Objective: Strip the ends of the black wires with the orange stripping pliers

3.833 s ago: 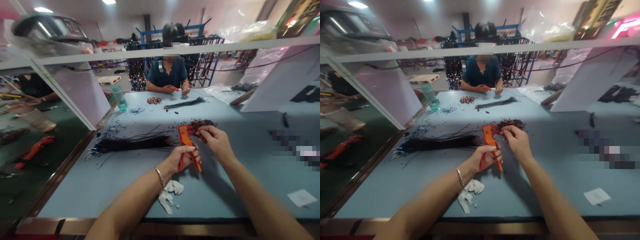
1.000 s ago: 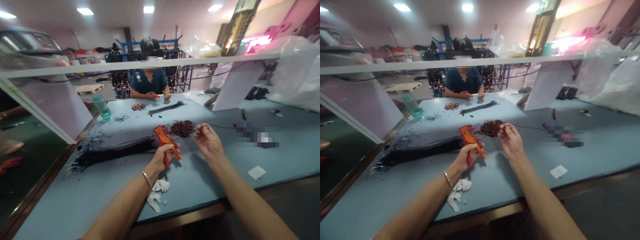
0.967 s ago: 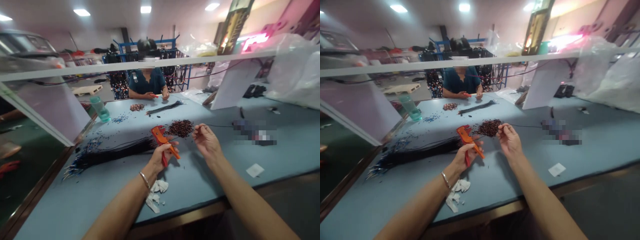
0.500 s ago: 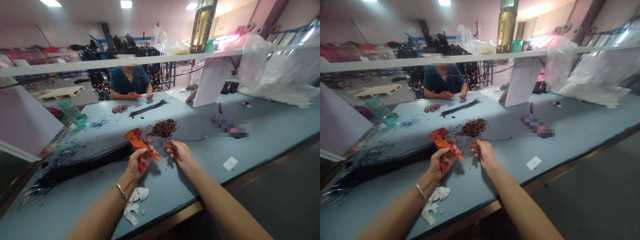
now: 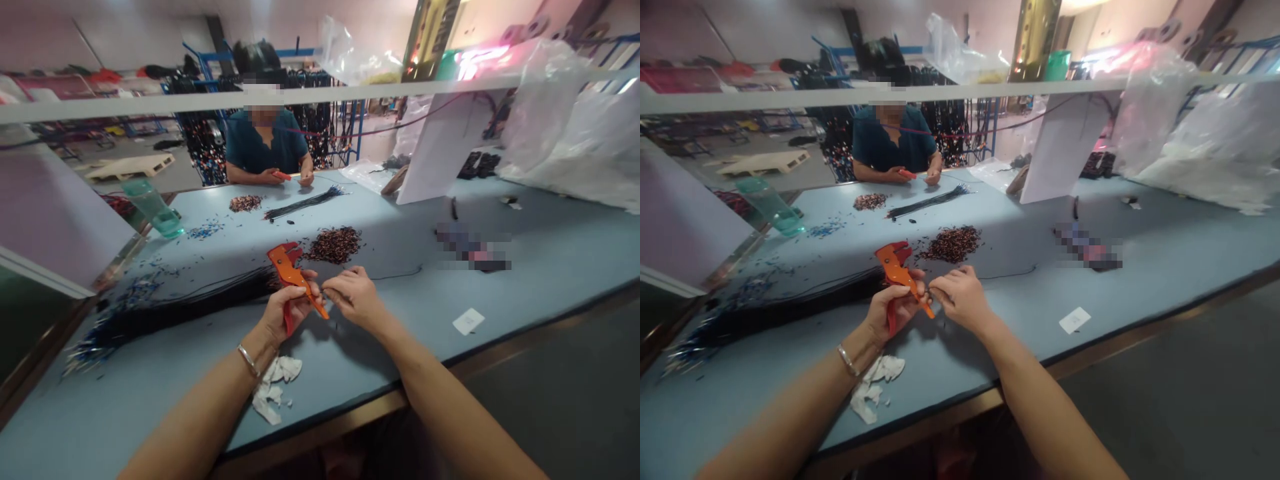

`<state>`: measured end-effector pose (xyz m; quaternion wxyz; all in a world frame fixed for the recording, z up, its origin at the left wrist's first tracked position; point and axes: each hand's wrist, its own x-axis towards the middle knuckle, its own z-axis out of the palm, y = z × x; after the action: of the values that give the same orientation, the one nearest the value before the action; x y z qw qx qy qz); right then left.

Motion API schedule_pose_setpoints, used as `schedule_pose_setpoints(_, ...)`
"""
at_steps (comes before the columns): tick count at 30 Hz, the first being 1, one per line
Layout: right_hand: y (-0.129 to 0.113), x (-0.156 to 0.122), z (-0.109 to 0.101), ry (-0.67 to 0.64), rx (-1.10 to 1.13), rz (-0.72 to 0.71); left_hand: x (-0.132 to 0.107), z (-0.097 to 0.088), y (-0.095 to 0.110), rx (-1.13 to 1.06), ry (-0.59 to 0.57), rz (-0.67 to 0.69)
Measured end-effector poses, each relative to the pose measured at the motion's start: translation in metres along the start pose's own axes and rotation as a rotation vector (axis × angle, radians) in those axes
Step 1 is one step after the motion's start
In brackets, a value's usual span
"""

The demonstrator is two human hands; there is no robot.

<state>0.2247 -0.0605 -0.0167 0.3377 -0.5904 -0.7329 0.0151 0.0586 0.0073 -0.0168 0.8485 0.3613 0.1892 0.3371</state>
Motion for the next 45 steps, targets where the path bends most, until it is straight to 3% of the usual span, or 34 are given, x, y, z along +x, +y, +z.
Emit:
schedule_pose_setpoints(7, 0.022, -0.007, -0.036, -0.233, 0.306, 0.028, 0.005, -0.004, 0.001, -0.087, 0.106, 0.078)
schedule_pose_setpoints(10, 0.023, -0.023, -0.046, -0.405, 0.313, -0.03, 0.007, -0.004, 0.0, -0.143, 0.083, 0.097)
schedule_pose_setpoints(13, 0.021, -0.034, -0.042, -0.514, 0.239, -0.037, 0.007, -0.004, -0.001, -0.159, 0.063, 0.089)
schedule_pose_setpoints(15, 0.025, -0.033, -0.035, -0.468, 0.115, 0.037, 0.006, -0.003, -0.001, -0.156, 0.067, 0.104)
schedule_pose_setpoints(18, 0.038, -0.02, -0.027, -0.268, -0.095, 0.258, 0.006, -0.002, 0.001, -0.153, 0.105, 0.142)
schedule_pose_setpoints(20, 0.047, -0.013, -0.026, -0.162, -0.087, 0.354, 0.006, -0.002, 0.002, -0.153, 0.142, 0.166)
schedule_pose_setpoints(24, 0.049, -0.012, -0.025, -0.213, 0.059, 0.193, 0.006, -0.004, 0.003, -0.138, 0.17, 0.187)
schedule_pose_setpoints(27, 0.04, -0.007, -0.016, -0.32, -0.003, 0.138, 0.007, -0.005, 0.003, -0.143, 0.167, 0.177)
schedule_pose_setpoints(32, 0.043, 0.023, -0.004, -0.248, -0.16, 0.332, 0.006, -0.006, 0.003, -0.147, 0.135, 0.155)
schedule_pose_setpoints(35, 0.046, 0.032, -0.002, -0.185, -0.158, 0.369, 0.006, -0.007, 0.002, -0.14, 0.116, 0.137)
schedule_pose_setpoints(41, 0.045, 0.024, 0.0, -0.225, -0.098, 0.323, 0.006, -0.007, -0.001, -0.145, 0.031, 0.046)
schedule_pose_setpoints(45, 0.07, 0.012, -0.021, -0.126, -0.081, 0.37, 0.005, -0.008, -0.002, -0.122, -0.026, -0.016)
